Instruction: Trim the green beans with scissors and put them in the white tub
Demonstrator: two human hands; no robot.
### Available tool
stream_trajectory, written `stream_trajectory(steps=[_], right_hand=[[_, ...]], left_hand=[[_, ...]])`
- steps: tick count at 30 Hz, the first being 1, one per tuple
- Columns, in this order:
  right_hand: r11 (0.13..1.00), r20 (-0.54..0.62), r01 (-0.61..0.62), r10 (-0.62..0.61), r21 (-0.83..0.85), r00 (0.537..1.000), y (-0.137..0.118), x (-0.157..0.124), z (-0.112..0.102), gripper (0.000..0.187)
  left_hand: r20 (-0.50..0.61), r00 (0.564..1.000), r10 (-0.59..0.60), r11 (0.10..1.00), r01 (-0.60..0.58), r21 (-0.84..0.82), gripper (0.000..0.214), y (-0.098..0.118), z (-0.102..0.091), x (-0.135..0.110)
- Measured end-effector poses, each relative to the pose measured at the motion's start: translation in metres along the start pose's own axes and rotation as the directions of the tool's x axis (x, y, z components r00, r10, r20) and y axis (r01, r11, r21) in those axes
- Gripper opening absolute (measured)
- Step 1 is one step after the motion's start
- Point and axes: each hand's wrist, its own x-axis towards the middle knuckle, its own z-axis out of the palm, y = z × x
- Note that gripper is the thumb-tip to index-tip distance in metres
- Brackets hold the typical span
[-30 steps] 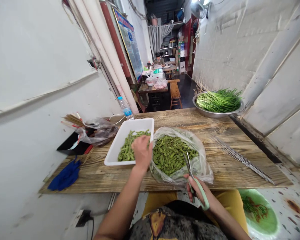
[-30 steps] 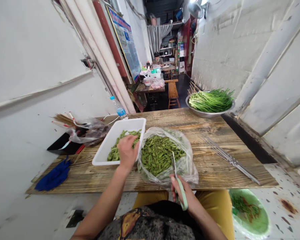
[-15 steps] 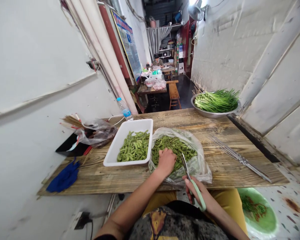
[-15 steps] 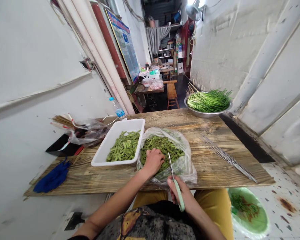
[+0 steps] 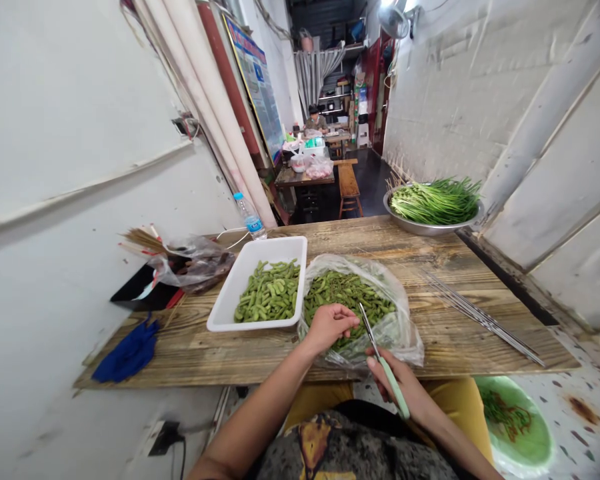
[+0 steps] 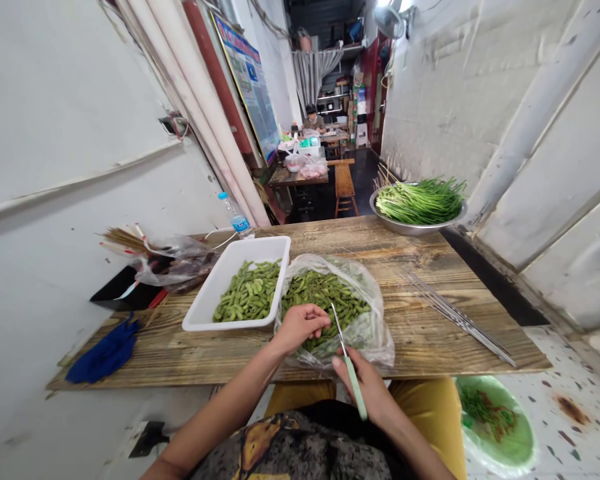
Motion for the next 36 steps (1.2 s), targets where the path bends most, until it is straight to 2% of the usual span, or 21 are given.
stream_trajectory(steps=[5,10,13,15,17,19,21,24,31,36], right_hand=[[1.0,0.004,-0.001,0.001,-0.007,1.0,-0.004,-0.002,-0.001,0.049],[0.999,0.039,-0.039,0.037,0.033,0.999,0.004,-0.001,0.0,0.042],[0.995,0.027,-0.052,0.049,0.088,0.998,0.008,0.001,0.001,0.045],[0.991,0.016,-0.041,0.039,0.129,0.999,0.007,0.001,0.001,0.049],[0.987,0.018,-0.025,0.022,0.159,1.0,0.003,0.0,0.002,0.051],[0.981,0.044,-0.033,0.025,0.189,0.999,-0.003,-0.002,0.003,0.055],[0.975,0.081,-0.059,0.043,0.213,0.996,-0.006,-0.003,0.005,0.058],[0.972,0.102,-0.065,0.043,0.227,0.994,-0.005,-0.003,0.008,0.056],[0.955,0.092,-0.04,0.013,0.293,0.996,0.004,0.001,0.007,0.046],[0.964,0.068,-0.044,0.027,0.261,0.997,0.002,0.0,0.005,0.043]], left_hand=[[0.085,0.996,-0.007,0.999,0.003,0.04,0.023,0.005,-0.001,-0.004],[0.196,0.981,-0.006,0.993,-0.017,0.115,0.021,0.003,-0.009,-0.004],[0.169,0.984,0.052,0.98,-0.083,0.182,0.018,0.002,-0.013,-0.003],[0.053,0.995,0.081,0.993,-0.085,0.077,0.019,0.003,-0.014,-0.002],[-0.048,0.998,0.028,0.987,-0.035,-0.156,0.022,0.005,-0.015,-0.001],[-0.052,0.997,-0.058,0.925,0.034,-0.378,0.026,0.007,-0.015,-0.001],[-0.024,0.995,-0.1,0.868,0.075,-0.491,0.028,0.008,-0.013,-0.002],[-0.04,0.992,-0.123,0.847,0.084,-0.525,0.027,0.006,-0.008,-0.006],[-0.059,0.992,-0.111,0.867,0.068,-0.493,0.034,-0.001,0.009,-0.018],[-0.054,0.993,-0.108,0.895,0.073,-0.439,0.033,-0.001,0.011,-0.021]])
